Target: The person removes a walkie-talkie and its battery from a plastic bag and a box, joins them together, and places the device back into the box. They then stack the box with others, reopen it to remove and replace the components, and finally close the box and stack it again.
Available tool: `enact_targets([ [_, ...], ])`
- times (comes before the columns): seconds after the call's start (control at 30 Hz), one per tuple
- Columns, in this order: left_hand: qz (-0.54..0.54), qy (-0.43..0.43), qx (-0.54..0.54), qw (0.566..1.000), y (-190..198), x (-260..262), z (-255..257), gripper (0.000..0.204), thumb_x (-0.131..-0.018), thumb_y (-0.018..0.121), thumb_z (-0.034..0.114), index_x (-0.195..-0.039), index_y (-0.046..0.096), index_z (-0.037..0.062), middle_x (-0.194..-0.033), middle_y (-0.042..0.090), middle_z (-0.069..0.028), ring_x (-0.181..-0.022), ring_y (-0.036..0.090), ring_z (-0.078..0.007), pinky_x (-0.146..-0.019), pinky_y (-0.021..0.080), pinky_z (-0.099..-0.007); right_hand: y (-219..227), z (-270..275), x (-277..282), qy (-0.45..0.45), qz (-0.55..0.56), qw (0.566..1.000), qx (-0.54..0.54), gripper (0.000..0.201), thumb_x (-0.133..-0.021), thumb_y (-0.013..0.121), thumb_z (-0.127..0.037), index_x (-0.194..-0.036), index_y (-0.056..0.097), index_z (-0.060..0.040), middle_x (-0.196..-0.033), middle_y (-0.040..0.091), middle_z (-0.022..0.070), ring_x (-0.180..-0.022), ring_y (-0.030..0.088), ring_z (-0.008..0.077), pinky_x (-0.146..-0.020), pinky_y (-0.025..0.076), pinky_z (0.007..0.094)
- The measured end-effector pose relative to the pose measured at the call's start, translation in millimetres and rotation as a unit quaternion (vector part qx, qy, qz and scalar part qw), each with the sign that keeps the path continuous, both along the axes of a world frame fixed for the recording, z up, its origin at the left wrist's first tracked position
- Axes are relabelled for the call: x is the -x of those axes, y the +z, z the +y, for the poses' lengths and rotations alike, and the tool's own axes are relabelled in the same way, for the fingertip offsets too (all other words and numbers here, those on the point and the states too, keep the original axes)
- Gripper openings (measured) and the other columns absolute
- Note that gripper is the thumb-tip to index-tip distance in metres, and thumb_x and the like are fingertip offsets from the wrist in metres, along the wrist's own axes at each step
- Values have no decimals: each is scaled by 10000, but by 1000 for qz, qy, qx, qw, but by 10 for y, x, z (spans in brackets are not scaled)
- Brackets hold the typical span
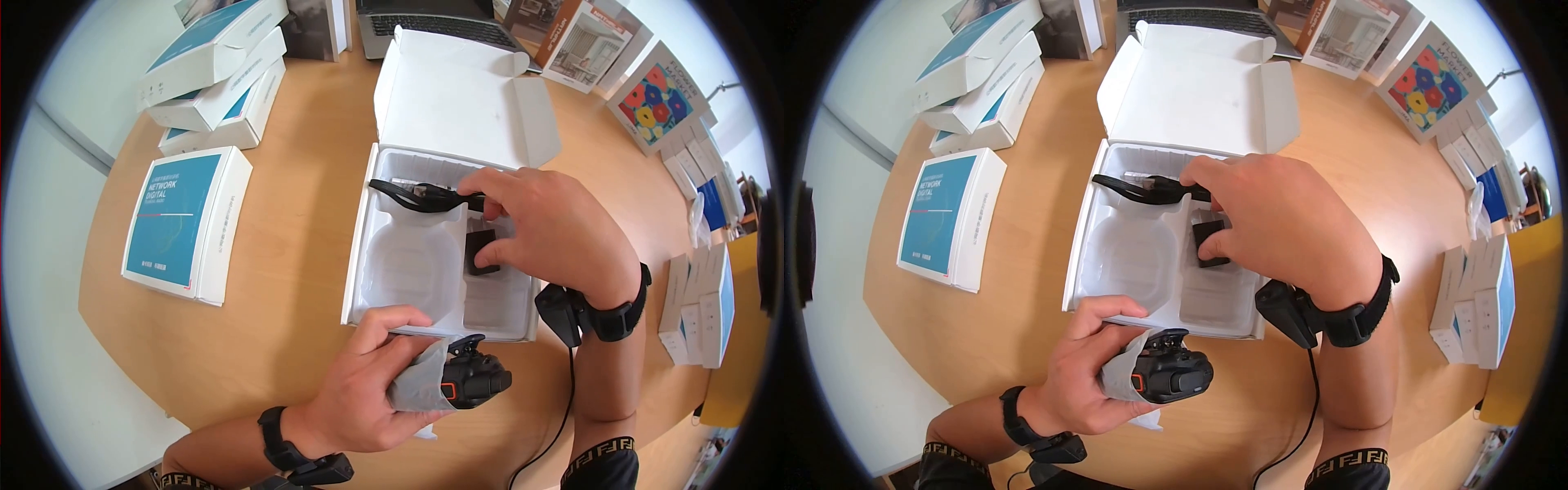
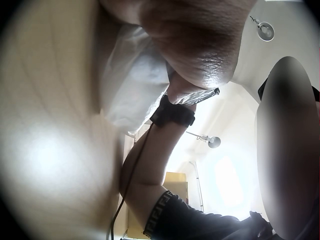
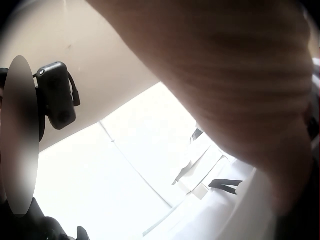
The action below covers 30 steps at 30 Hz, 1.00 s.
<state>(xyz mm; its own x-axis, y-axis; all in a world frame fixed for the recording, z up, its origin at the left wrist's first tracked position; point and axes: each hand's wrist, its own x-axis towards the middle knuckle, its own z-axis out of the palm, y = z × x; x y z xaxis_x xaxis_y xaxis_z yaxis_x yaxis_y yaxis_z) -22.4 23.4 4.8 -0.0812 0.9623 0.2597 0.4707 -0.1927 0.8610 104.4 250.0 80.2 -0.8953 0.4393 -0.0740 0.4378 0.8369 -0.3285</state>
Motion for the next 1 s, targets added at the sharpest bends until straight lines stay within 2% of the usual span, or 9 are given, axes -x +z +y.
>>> enact_targets([
  [0.17, -2, 4, -9, 1000, -17, -8, -4, 554, -730, 869, 235, -1142, 658, -69, -1295, 494, -167, -981, 635, -254, -804, 547, -333, -65, -56, 1, 28, 7, 999, -23, 504, -713, 788, -108, -1191, 630, -82, -979, 721, 127, -935, 681, 326, -793, 540, 415],
  [0.4, -9, 5, -17, 1000, -28, -5, -2, 537, -753, 858, 232, -1151, 650, -63, -1291, 496, -163, -925, 644, -244, -794, 548, -335, -140, -114, 15, 51, 18, 998, -44, 482, -735, 735, -2, -1199, 625, -72, -1068, 691, 131, -928, 679, 329, -810, 548, 413],
  [0.5, -20, 3, -11, 1000, -28, -4, -7, 521, -764, 853, 232, -1152, 649, -50, -1287, 496, -161, -913, 643, -248, -791, 546, -333, -66, -63, 23, 38, 84, 996, -9, 467, -739, 712, 26, -1188, 631, -69, -1030, 687, 140, -926, 675, 344, -815, 546, 417],
  [0.6, -27, 5, -15, 1000, -35, -17, 2, 506, -768, 851, 232, -1145, 651, -39, -1279, 498, -158, -894, 645, -250, -802, 541, -334, 20, -44, 41, -37, 154, 987, -26, 400, -760, 682, 48, -1133, 663, -96, -991, 685, 129, -896, 663, 351, -801, 538, 409],
  [0.63, -24, 5, -20, 999, -35, -16, 6, 503, -769, 851, 231, -1143, 651, -39, -1275, 498, -158, -899, 645, -252, -809, 539, -335, -6, -18, 31, -37, 153, 987, -27, 400, -760, 682, 48, -1133, 663, -96, -991, 685, 129, -896, 663, 351, -801, 538, 409],
  [0.7, -22, 6, -25, 999, -35, -17, 8, 500, -769, 850, 229, -1141, 652, -38, -1271, 498, -158, -903, 645, -255, -817, 537, -337, -75, 47, -8, -15, 115, 988, -102, 328, -776, 688, 36, -1076, 688, -96, -973, 682, 98, -868, 656, 338, -784, 538, 399],
  [0.9, -30, 5, -20, 999, -42, -12, -5, 489, -774, 844, 223, -1137, 646, -38, -1280, 497, -157, -969, 634, -267, -834, 531, -349, -156, 73, 0, -11, 123, 985, -119, 224, -786, 696, 23, -983, 713, -84, -981, 675, 64, -857, 656, 303, -769, 539, 386],
  [0.97, -49, 11, 7, 999, -63, -28, -16, 560, -698, 889, 275, -1104, 672, -43, -1295, 517, -166, -1120, 559, -291, -948, 474, -369, -153, 76, 0, -13, 128, 984, -123, 222, -786, 698, 19, -983, 713, -84, -976, 669, 64, -851, 655, 302, -763, 540, 384],
  [1.0, -50, 11, 7, 999, -58, -21, -7, 560, -698, 889, 275, -1104, 672, -43, -1295, 517, -166, -1120, 559, -291, -948, 474, -369, -151, 75, 2, -14, 134, 983, -127, 220, -787, 701, 15, -983, 712, -84, -972, 664, 64, -845, 655, 301, -758, 540, 382],
])
